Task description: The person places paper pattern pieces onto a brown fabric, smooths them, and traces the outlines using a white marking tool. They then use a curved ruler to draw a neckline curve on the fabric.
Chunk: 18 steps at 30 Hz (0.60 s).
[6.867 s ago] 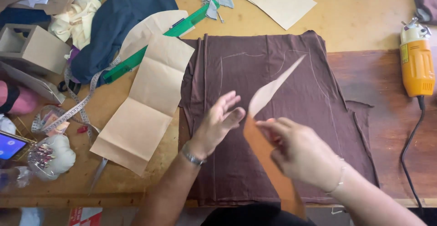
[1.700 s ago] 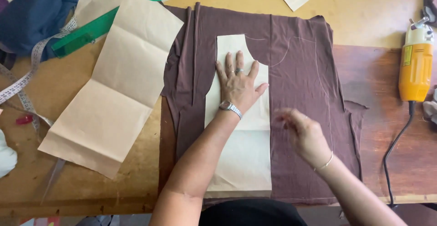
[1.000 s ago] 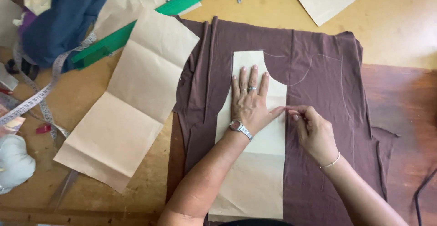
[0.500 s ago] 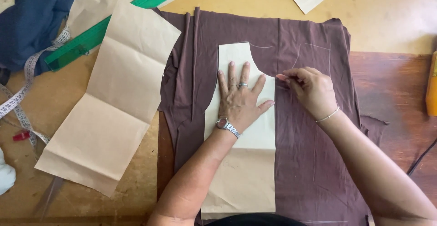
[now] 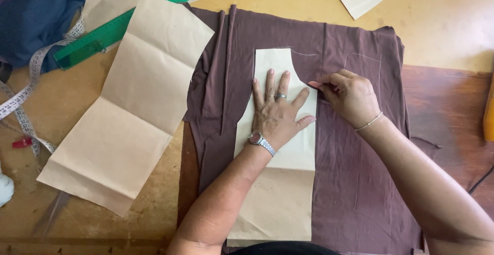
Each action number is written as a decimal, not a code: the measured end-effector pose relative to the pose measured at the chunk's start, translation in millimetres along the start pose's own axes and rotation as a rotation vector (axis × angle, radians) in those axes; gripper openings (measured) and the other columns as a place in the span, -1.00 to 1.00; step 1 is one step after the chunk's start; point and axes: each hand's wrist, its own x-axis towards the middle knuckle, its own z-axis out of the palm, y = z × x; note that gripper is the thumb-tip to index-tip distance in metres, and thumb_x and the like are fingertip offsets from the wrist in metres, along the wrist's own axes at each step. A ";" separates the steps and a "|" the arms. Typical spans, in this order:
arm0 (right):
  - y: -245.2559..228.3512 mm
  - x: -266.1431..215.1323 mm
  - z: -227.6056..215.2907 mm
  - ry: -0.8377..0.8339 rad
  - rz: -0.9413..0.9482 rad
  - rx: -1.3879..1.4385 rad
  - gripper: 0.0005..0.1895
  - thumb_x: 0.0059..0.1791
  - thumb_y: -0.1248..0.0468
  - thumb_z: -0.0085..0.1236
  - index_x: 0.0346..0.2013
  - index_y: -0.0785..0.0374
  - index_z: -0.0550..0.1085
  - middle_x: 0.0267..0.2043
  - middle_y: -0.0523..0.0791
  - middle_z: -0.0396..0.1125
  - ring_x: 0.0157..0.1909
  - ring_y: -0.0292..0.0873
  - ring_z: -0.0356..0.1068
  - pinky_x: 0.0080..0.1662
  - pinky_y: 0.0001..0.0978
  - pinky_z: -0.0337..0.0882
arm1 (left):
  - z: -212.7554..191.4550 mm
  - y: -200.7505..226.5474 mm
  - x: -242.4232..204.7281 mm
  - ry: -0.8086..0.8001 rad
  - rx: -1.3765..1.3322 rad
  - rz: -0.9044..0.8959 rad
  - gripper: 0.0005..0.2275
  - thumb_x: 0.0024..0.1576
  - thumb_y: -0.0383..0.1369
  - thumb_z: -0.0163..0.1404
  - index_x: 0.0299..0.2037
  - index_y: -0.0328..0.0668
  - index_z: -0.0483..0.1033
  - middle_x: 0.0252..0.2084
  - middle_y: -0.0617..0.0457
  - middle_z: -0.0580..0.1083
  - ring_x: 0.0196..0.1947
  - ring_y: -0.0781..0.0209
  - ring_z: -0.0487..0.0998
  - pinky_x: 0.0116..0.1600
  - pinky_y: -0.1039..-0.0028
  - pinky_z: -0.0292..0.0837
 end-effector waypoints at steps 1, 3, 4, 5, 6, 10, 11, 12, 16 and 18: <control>-1.5 0.7 -2.8 0.002 0.002 0.000 -0.83 -0.02 0.27 0.37 -0.14 0.01 0.65 -0.37 -0.12 0.42 -0.25 -0.07 0.50 -0.19 -0.26 0.49 | 0.1 -0.1 0.0 -0.002 0.000 0.003 -0.39 0.10 0.26 -0.08 0.35 0.38 0.26 0.51 -0.26 0.07 0.54 -0.45 -0.21 0.43 -0.46 -0.56; -1.3 0.7 -3.9 0.003 0.005 0.012 -0.85 -0.01 0.25 0.37 -0.14 0.00 0.65 -0.37 -0.13 0.42 -0.25 -0.07 0.50 -0.20 -0.27 0.49 | -0.9 0.2 0.0 -0.004 -0.005 0.003 -0.39 0.11 0.26 -0.10 0.35 0.38 0.27 0.51 -0.27 0.07 0.54 -0.45 -0.21 0.43 -0.46 -0.56; -1.6 0.2 -4.3 0.005 0.010 0.025 -0.86 0.01 0.24 0.38 -0.14 0.00 0.64 -0.37 -0.14 0.42 -0.25 -0.07 0.50 -0.21 -0.28 0.49 | -1.5 0.4 -0.6 -0.007 -0.009 0.004 -0.40 0.11 0.26 -0.11 0.35 0.37 0.27 0.51 -0.28 0.07 0.54 -0.45 -0.21 0.43 -0.45 -0.56; -2.6 1.1 -3.9 0.003 0.009 0.025 -0.86 0.01 0.24 0.38 -0.14 0.00 0.64 -0.37 -0.14 0.42 -0.25 -0.07 0.50 -0.21 -0.28 0.49 | -2.5 0.6 -1.4 -0.008 -0.010 0.002 -0.40 0.11 0.26 -0.11 0.35 0.37 0.27 0.51 -0.28 0.07 0.54 -0.45 -0.21 0.43 -0.45 -0.56; -3.1 2.2 -3.7 -0.012 -0.006 -0.006 -0.86 -0.01 0.24 0.38 -0.16 0.02 0.64 -0.39 -0.11 0.42 -0.26 -0.05 0.50 -0.21 -0.25 0.50 | -3.4 0.8 -1.3 -0.006 -0.010 0.005 -0.40 0.12 0.25 -0.10 0.35 0.36 0.27 0.51 -0.28 0.07 0.54 -0.46 -0.21 0.43 -0.45 -0.56; -1.9 2.9 -1.8 -0.046 -0.005 -0.060 -0.86 -0.05 0.23 0.38 -0.19 0.00 0.64 -0.42 -0.12 0.42 -0.26 -0.02 0.51 -0.21 -0.21 0.50 | -2.5 0.1 -1.3 0.010 -0.023 0.013 -0.40 0.12 0.24 -0.08 0.34 0.34 0.28 0.51 -0.30 0.07 0.54 -0.46 -0.20 0.43 -0.45 -0.55; -1.2 3.7 -1.0 -0.046 -0.008 -0.060 -0.86 -0.05 0.23 0.38 -0.19 0.00 0.64 -0.42 -0.12 0.42 -0.26 -0.02 0.51 -0.21 -0.21 0.50 | -2.5 -0.3 -1.2 0.012 -0.023 0.011 -0.40 0.12 0.24 -0.08 0.34 0.34 0.28 0.51 -0.30 0.07 0.54 -0.46 -0.20 0.43 -0.45 -0.55; -0.3 3.7 -0.6 -0.049 -0.015 -0.080 -0.87 -0.04 0.21 0.37 -0.20 -0.02 0.63 -0.42 -0.13 0.43 -0.26 -0.03 0.50 -0.21 -0.21 0.50 | -2.4 -0.1 -1.2 0.009 -0.022 0.012 -0.40 0.12 0.24 -0.08 0.34 0.35 0.28 0.51 -0.30 0.07 0.54 -0.46 -0.20 0.43 -0.46 -0.55; -1.6 4.9 0.5 -0.059 -0.026 -0.108 -0.89 -0.03 0.17 0.36 -0.22 -0.08 0.62 -0.41 -0.14 0.44 -0.25 -0.04 0.50 -0.20 -0.21 0.50 | -3.3 0.0 -2.1 0.012 -0.021 0.016 -0.40 0.12 0.25 -0.11 0.34 0.34 0.29 0.51 -0.31 0.08 0.54 -0.46 -0.20 0.42 -0.46 -0.57; -0.1 5.7 4.7 -0.061 -0.028 -0.121 -0.89 -0.04 0.16 0.36 -0.22 -0.09 0.62 -0.41 -0.16 0.44 -0.25 -0.05 0.51 -0.20 -0.22 0.50 | -3.1 0.5 -2.3 0.019 -0.020 0.017 -0.40 0.12 0.24 -0.10 0.34 0.35 0.28 0.50 -0.31 0.09 0.54 -0.46 -0.18 0.42 -0.46 -0.56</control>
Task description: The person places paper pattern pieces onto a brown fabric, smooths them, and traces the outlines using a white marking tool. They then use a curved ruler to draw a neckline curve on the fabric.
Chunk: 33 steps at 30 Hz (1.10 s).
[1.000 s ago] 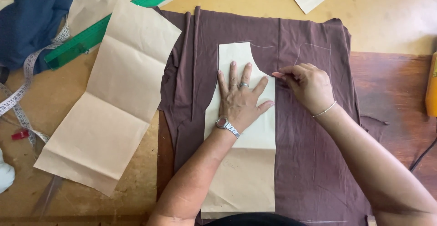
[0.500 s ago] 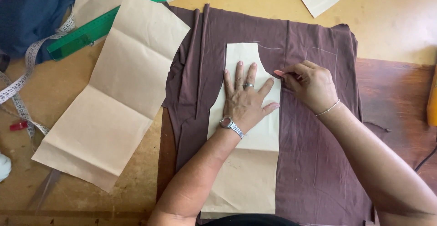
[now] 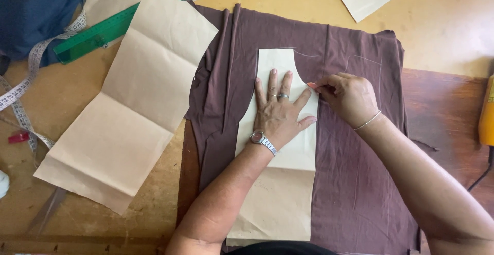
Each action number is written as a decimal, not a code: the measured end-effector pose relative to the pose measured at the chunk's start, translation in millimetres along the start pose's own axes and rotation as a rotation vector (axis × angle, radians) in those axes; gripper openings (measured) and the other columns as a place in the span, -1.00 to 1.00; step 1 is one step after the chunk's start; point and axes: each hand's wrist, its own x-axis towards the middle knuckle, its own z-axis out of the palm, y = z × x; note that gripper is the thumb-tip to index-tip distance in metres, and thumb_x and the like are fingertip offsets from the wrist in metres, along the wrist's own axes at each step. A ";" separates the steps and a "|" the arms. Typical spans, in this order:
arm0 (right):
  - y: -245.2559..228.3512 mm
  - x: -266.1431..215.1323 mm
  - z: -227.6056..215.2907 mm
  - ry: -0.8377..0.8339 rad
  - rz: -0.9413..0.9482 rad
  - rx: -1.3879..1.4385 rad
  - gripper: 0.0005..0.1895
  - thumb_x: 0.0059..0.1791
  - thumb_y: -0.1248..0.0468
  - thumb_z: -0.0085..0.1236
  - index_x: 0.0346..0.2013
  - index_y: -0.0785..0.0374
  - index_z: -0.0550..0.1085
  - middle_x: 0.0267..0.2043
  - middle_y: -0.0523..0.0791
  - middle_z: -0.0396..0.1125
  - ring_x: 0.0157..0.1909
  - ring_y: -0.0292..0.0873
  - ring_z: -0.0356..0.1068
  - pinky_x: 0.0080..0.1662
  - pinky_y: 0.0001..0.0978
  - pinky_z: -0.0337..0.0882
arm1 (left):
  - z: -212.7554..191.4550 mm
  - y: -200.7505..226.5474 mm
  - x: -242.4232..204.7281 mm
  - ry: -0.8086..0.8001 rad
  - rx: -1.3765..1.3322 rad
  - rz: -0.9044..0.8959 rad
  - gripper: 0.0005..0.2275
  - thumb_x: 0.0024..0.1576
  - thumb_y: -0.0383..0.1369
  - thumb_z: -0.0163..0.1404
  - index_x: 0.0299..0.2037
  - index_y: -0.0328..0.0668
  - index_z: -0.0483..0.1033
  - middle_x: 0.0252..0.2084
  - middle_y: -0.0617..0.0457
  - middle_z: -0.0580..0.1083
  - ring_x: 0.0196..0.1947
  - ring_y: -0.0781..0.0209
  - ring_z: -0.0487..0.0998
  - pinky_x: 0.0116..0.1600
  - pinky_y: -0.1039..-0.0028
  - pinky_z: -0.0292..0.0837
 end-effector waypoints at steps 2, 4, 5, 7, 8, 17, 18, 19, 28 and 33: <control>-3.3 3.6 1.1 -0.001 -0.002 -0.014 -0.88 -0.05 0.15 0.36 -0.22 -0.10 0.62 -0.41 -0.17 0.44 -0.25 -0.07 0.51 -0.21 -0.24 0.49 | -0.2 0.4 0.4 0.009 0.002 0.002 -0.40 0.11 0.24 -0.08 0.34 0.35 0.28 0.50 -0.31 0.10 0.54 -0.46 -0.17 0.42 -0.46 -0.55; -11.6 9.4 -0.5 -0.022 0.035 0.018 -0.88 -0.05 0.16 0.37 -0.23 -0.07 0.62 -0.41 -0.13 0.46 -0.23 -0.03 0.52 -0.20 -0.18 0.49 | -0.5 0.2 0.7 0.014 0.009 0.000 -0.41 0.12 0.24 -0.09 0.33 0.35 0.29 0.49 -0.31 0.12 0.53 -0.46 -0.14 0.42 -0.47 -0.55; -13.6 11.2 1.6 -0.022 0.033 0.017 -0.88 -0.05 0.16 0.37 -0.23 -0.07 0.62 -0.41 -0.13 0.46 -0.23 -0.03 0.52 -0.20 -0.18 0.49 | 1.8 0.0 0.2 0.016 0.008 -0.001 -0.41 0.12 0.24 -0.09 0.33 0.35 0.29 0.49 -0.31 0.12 0.53 -0.46 -0.14 0.42 -0.47 -0.55; -17.4 15.7 5.2 -0.023 0.102 0.048 -0.89 -0.07 0.15 0.37 -0.26 -0.08 0.62 -0.41 -0.14 0.47 -0.24 -0.02 0.52 -0.20 -0.17 0.49 | 6.0 -0.7 0.4 0.048 0.014 0.004 -0.40 0.10 0.26 -0.10 0.33 0.35 0.29 0.48 -0.29 0.13 0.53 -0.46 -0.13 0.43 -0.47 -0.53; -15.5 17.6 12.5 -0.021 0.101 0.047 -0.89 -0.07 0.15 0.37 -0.26 -0.08 0.62 -0.41 -0.14 0.47 -0.24 -0.02 0.52 -0.20 -0.17 0.49 | 7.7 -1.0 0.4 0.051 0.015 0.004 -0.40 0.10 0.26 -0.10 0.33 0.35 0.29 0.48 -0.29 0.13 0.53 -0.46 -0.13 0.43 -0.47 -0.53; -23.3 53.8 50.2 -0.095 0.515 -0.082 -0.88 -0.10 -0.06 0.20 -0.34 -0.25 0.60 -0.44 -0.31 0.48 -0.20 -0.06 0.55 -0.15 -0.17 0.52 | 14.3 -2.5 -0.4 0.100 -0.014 0.003 -0.42 0.07 0.26 -0.06 0.25 0.32 0.38 0.53 -0.21 0.04 0.54 -0.43 -0.16 0.45 -0.45 -0.49; -22.3 58.3 53.5 -0.081 0.542 -0.089 -0.88 -0.12 -0.06 0.22 -0.36 -0.26 0.61 -0.44 -0.29 0.49 -0.20 -0.05 0.55 -0.15 -0.16 0.52 | 16.1 -2.5 -0.5 0.104 -0.002 -0.001 -0.42 0.07 0.27 -0.07 0.24 0.31 0.40 0.53 -0.20 0.03 0.55 -0.42 -0.17 0.46 -0.46 -0.50; -21.1 62.8 56.9 -0.068 0.568 -0.096 -0.89 -0.14 -0.06 0.23 -0.37 -0.28 0.62 -0.43 -0.27 0.49 -0.19 -0.03 0.55 -0.15 -0.16 0.51 | 17.8 -2.5 -0.5 0.109 0.009 -0.005 -0.42 0.06 0.27 -0.07 0.23 0.30 0.42 0.54 -0.19 0.02 0.55 -0.42 -0.18 0.46 -0.46 -0.51; -44.4 110.5 35.6 -0.042 0.651 -0.074 -0.81 -0.12 -0.07 0.22 -0.31 -0.20 0.67 -0.31 -0.09 0.54 -0.11 0.14 0.53 -0.09 -0.04 0.52 | 12.9 -3.5 2.4 0.034 0.028 0.009 -0.39 0.10 0.31 -0.18 0.33 0.40 0.34 0.52 -0.21 0.05 0.54 -0.44 -0.17 0.46 -0.45 -0.52; -54.7 79.3 -32.5 0.203 0.546 0.613 -0.83 -0.02 0.25 0.30 -0.15 0.18 0.59 -0.43 -0.13 0.47 -0.50 -0.33 0.45 -0.48 -0.50 0.50 | 6.9 -2.0 2.1 -0.015 0.034 -0.002 -0.37 0.12 0.31 -0.22 0.36 0.37 0.29 0.51 -0.24 0.04 0.54 -0.45 -0.20 0.44 -0.47 -0.54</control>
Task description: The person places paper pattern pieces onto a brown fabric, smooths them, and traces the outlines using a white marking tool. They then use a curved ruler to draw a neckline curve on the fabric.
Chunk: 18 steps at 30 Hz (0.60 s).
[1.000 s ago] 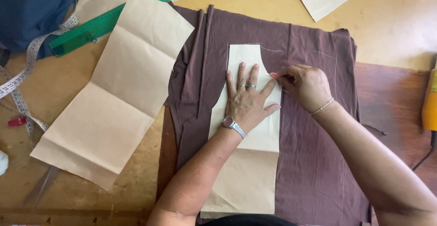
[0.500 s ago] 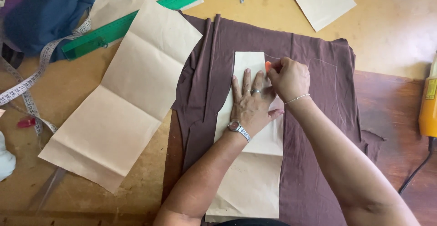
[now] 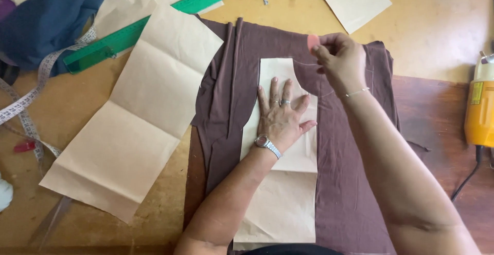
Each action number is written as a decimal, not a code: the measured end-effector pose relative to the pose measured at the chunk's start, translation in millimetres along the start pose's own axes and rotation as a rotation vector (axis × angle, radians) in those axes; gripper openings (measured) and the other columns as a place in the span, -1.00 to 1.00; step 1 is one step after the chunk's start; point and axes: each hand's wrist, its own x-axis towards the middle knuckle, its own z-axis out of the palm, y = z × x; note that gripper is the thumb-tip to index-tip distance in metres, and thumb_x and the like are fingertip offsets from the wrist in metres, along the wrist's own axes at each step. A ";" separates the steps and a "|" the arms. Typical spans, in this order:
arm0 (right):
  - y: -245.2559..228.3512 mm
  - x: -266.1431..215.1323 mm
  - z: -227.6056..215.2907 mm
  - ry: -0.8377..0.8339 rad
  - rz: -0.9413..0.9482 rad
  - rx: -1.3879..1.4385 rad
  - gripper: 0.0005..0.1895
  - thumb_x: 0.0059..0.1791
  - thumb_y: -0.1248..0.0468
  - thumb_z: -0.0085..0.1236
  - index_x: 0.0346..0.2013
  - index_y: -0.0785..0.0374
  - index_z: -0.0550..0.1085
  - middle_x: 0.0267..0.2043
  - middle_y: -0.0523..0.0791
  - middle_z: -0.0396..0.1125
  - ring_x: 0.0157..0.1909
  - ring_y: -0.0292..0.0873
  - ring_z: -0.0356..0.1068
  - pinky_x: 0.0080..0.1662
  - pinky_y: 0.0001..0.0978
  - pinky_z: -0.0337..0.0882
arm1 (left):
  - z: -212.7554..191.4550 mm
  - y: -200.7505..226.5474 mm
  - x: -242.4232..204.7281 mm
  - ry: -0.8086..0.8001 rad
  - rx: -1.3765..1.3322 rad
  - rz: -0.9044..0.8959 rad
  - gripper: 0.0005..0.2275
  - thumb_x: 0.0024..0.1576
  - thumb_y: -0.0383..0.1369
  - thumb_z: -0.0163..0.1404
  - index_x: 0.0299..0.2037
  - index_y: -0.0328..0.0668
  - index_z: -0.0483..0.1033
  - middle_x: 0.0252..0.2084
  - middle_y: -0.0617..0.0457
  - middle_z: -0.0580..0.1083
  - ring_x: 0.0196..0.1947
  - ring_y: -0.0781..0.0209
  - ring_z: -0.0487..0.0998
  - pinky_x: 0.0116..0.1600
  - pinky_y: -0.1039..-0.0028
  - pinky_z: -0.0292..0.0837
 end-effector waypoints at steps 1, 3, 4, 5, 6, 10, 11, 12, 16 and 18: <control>-5.1 -12.2 -13.4 -0.004 -0.044 0.125 -0.80 0.03 0.31 0.28 -0.07 0.28 0.55 -0.32 -0.06 0.48 -0.39 -0.31 0.46 -0.42 -0.48 0.56 | -1.0 0.3 -0.5 -0.011 0.000 -0.006 -0.37 0.12 0.31 -0.22 0.37 0.36 0.28 0.51 -0.23 0.05 0.55 -0.44 -0.20 0.44 -0.48 -0.53; 8.3 -37.2 -34.1 0.000 -0.043 0.090 -0.80 0.08 0.28 0.26 -0.05 0.30 0.52 -0.34 -0.03 0.44 -0.40 -0.26 0.44 -0.42 -0.42 0.50 | 1.0 0.3 -0.5 -0.013 -0.001 -0.009 -0.36 0.12 0.29 -0.17 0.38 0.32 0.26 0.51 -0.23 0.06 0.54 -0.43 -0.19 0.44 -0.48 -0.54; 14.5 -49.0 -45.1 -0.001 -0.052 0.057 -0.79 0.14 0.25 0.24 -0.03 0.32 0.49 -0.37 -0.01 0.40 -0.42 -0.20 0.42 -0.41 -0.36 0.44 | 1.6 0.7 0.7 -0.006 0.000 -0.018 -0.34 0.11 0.27 -0.12 0.39 0.27 0.24 0.51 -0.23 0.07 0.54 -0.41 -0.18 0.43 -0.48 -0.54; 28.1 -62.8 -49.3 0.003 -0.044 0.061 -0.79 0.14 0.25 0.24 -0.03 0.32 0.49 -0.37 -0.01 0.40 -0.42 -0.20 0.42 -0.41 -0.36 0.44 | -1.0 0.4 -3.1 -0.013 0.003 -0.013 -0.34 0.11 0.27 -0.12 0.39 0.27 0.24 0.51 -0.23 0.07 0.54 -0.41 -0.18 0.43 -0.48 -0.54; 41.5 -76.7 -53.8 0.008 0.003 0.061 -0.80 0.16 0.26 0.20 -0.04 0.34 0.47 -0.34 0.02 0.41 -0.41 -0.16 0.44 -0.38 -0.35 0.45 | -3.8 0.5 -6.7 0.016 0.025 -0.039 -0.30 0.09 0.25 -0.06 0.40 0.21 0.23 0.50 -0.25 0.11 0.54 -0.42 -0.16 0.42 -0.50 -0.55; 75.1 -131.7 -42.6 -0.045 0.106 0.084 -0.80 0.15 0.30 0.13 -0.05 0.40 0.41 -0.10 0.10 0.47 -0.15 -0.07 0.49 -0.20 -0.26 0.48 | -27.6 -9.2 -22.9 0.059 0.058 -0.162 -0.23 0.08 0.11 0.11 0.46 -0.02 0.15 0.46 -0.35 0.16 0.50 -0.49 -0.06 0.37 -0.53 -0.53; 77.1 -140.0 -35.2 -0.039 0.109 0.092 -0.80 0.15 0.30 0.13 -0.05 0.40 0.41 -0.10 0.10 0.47 -0.15 -0.07 0.49 -0.20 -0.26 0.48 | -25.3 -13.4 -26.0 0.056 0.067 -0.155 -0.23 0.08 0.11 0.11 0.46 -0.02 0.15 0.46 -0.35 0.16 0.50 -0.49 -0.06 0.37 -0.53 -0.53; 79.0 -148.4 -27.5 -0.076 0.139 0.141 -0.82 0.13 0.32 0.12 -0.07 0.41 0.41 -0.04 0.10 0.47 -0.15 -0.03 0.52 -0.21 -0.25 0.53 | -22.9 -17.8 -29.2 0.122 0.072 -0.173 -0.26 0.10 0.05 0.11 0.45 -0.07 0.17 0.42 -0.32 0.22 0.44 -0.39 0.10 0.38 -0.48 -0.45; 57.4 -169.2 -4.6 -0.167 0.167 0.287 -0.80 0.10 0.34 0.09 -0.09 0.47 0.40 0.08 0.12 0.43 -0.06 0.03 0.54 -0.15 -0.23 0.60 | -40.6 -19.4 -41.4 0.235 0.097 -0.162 -0.41 0.16 -0.07 0.11 0.35 -0.16 0.30 0.36 -0.24 0.31 0.36 -0.22 0.29 0.40 -0.36 -0.31; 56.4 -168.0 -3.8 -0.196 0.133 0.175 -0.82 0.07 0.28 0.15 -0.12 0.35 0.45 0.02 0.01 0.47 -0.09 -0.01 0.56 -0.19 -0.23 0.58 | -38.7 -12.2 -40.6 0.232 0.081 -0.078 -0.47 0.17 -0.12 0.10 0.30 -0.16 0.35 0.34 -0.23 0.33 0.36 -0.22 0.28 0.40 -0.37 -0.30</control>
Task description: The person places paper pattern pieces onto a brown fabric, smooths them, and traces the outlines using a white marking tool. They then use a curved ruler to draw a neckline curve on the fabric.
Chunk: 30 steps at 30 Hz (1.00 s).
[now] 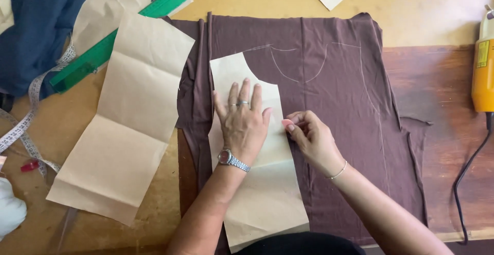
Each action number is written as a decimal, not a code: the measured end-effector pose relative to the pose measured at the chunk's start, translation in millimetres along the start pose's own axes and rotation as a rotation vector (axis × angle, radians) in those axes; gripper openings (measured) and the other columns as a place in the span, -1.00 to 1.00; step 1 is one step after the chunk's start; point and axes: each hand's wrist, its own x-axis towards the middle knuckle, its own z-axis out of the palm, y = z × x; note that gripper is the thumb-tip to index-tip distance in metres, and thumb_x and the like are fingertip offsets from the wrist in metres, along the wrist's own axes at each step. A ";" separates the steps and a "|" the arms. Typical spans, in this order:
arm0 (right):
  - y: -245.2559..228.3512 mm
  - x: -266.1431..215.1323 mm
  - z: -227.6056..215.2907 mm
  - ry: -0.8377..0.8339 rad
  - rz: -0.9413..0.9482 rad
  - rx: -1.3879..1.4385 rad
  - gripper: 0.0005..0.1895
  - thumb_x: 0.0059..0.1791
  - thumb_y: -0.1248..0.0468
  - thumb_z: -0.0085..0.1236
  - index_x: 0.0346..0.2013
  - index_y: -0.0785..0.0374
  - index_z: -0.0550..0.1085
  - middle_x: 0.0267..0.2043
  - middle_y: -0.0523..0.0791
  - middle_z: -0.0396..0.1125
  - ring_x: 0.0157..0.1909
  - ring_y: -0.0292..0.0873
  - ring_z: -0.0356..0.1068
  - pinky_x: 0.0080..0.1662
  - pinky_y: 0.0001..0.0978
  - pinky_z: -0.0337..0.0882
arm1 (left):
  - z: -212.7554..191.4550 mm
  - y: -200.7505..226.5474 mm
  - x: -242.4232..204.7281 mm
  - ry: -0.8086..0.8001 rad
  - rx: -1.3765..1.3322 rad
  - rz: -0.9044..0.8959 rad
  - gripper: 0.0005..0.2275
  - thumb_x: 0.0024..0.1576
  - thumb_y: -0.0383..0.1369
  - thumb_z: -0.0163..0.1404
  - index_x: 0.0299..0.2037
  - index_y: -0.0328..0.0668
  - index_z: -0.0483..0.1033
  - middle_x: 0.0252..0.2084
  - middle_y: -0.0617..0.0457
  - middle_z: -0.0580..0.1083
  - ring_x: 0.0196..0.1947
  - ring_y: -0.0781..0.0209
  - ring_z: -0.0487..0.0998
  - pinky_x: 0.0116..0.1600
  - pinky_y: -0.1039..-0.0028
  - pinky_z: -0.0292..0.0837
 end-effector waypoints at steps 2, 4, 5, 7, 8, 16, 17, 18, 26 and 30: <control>4.9 8.8 -8.9 -0.024 -0.023 -0.125 -0.84 0.04 0.23 0.21 -0.15 0.23 0.50 -0.03 -0.10 0.52 -0.12 -0.04 0.58 -0.23 -0.24 0.56 | 7.6 10.5 -0.4 0.003 -0.033 0.078 -0.54 0.19 -0.16 0.09 0.26 -0.15 0.40 0.32 -0.21 0.35 0.37 -0.22 0.28 0.41 -0.37 -0.28; 14.8 26.9 -26.0 0.075 -0.284 -0.277 -0.88 0.00 0.27 0.32 -0.23 0.21 0.56 -0.15 -0.05 0.50 -0.10 0.05 0.55 -0.20 -0.21 0.54 | 20.6 22.6 -0.9 -0.019 -0.105 0.231 -0.49 0.09 -0.21 0.20 0.20 -0.26 0.41 0.26 -0.26 0.37 0.35 -0.28 0.30 0.42 -0.40 -0.15; 22.3 41.4 -40.6 0.069 -0.286 -0.282 -0.88 0.00 0.27 0.32 -0.23 0.21 0.56 -0.15 -0.05 0.50 -0.10 0.05 0.55 -0.20 -0.21 0.54 | 28.8 29.3 -0.6 -0.017 -0.108 0.223 -0.49 0.09 -0.21 0.20 0.20 -0.26 0.41 0.26 -0.26 0.37 0.35 -0.28 0.30 0.42 -0.40 -0.15; 37.8 70.1 -68.8 0.132 -0.438 -0.559 -0.93 0.05 0.31 0.32 -0.20 0.16 0.57 -0.26 -0.11 0.46 -0.16 -0.02 0.54 -0.18 -0.27 0.52 | 45.7 42.4 -0.7 -0.064 -0.174 0.297 -0.45 0.10 -0.11 0.17 0.19 -0.34 0.43 0.26 -0.32 0.38 0.37 -0.31 0.29 0.46 -0.29 -0.13; 43.2 80.2 -75.8 0.125 -0.439 -0.562 -0.93 0.05 0.31 0.32 -0.20 0.16 0.57 -0.26 -0.11 0.46 -0.16 -0.02 0.54 -0.18 -0.27 0.52 | 50.9 47.3 0.2 -0.064 -0.176 0.290 -0.45 0.10 -0.11 0.17 0.19 -0.34 0.43 0.26 -0.32 0.38 0.37 -0.31 0.29 0.46 -0.29 -0.13; 47.5 129.6 -94.7 0.030 -0.839 -1.004 -0.83 0.02 0.25 0.31 -0.35 0.13 0.44 -0.38 -0.17 0.32 -0.19 -0.10 0.47 -0.13 -0.36 0.46 | 66.0 54.6 4.8 -0.278 -0.094 0.370 -0.23 0.16 0.24 -0.16 0.46 -0.10 0.15 0.54 -0.03 0.08 0.54 -0.27 -0.05 0.51 -0.27 -0.31; 47.1 130.1 -93.9 0.027 -0.836 -1.003 -0.83 0.02 0.25 0.31 -0.35 0.13 0.44 -0.38 -0.17 0.32 -0.19 -0.10 0.47 -0.13 -0.36 0.46 | 67.3 54.5 4.6 -0.282 -0.095 0.368 -0.23 0.16 0.24 -0.16 0.46 -0.10 0.15 0.54 -0.03 0.08 0.54 -0.27 -0.05 0.51 -0.27 -0.31; 46.4 130.1 -92.8 0.023 -0.856 -1.012 -0.84 0.00 0.26 0.32 -0.35 0.12 0.45 -0.38 -0.17 0.33 -0.19 -0.11 0.46 -0.12 -0.37 0.46 | 68.1 54.3 4.1 -0.275 -0.080 0.368 -0.24 0.16 0.23 -0.16 0.47 -0.07 0.13 0.55 0.00 0.07 0.54 -0.25 -0.06 0.52 -0.25 -0.33; 43.7 132.2 -91.0 0.028 -0.924 -1.072 -0.91 0.01 0.26 0.28 -0.30 0.03 0.49 -0.31 -0.23 0.38 -0.17 -0.20 0.46 -0.08 -0.46 0.45 | 70.7 53.7 2.2 -0.240 -0.070 0.361 -0.27 0.17 0.23 -0.19 0.46 -0.02 0.14 0.55 0.03 0.07 0.55 -0.22 -0.08 0.53 -0.22 -0.34; 34.7 127.5 -84.1 0.041 -0.942 -1.092 -0.90 0.01 0.26 0.26 -0.33 0.02 0.48 -0.35 -0.22 0.37 -0.18 -0.20 0.45 -0.11 -0.46 0.45 | 70.7 54.2 3.0 -0.258 -0.067 0.361 -0.28 0.18 0.22 -0.21 0.47 -0.02 0.14 0.55 0.04 0.06 0.55 -0.22 -0.10 0.53 -0.22 -0.37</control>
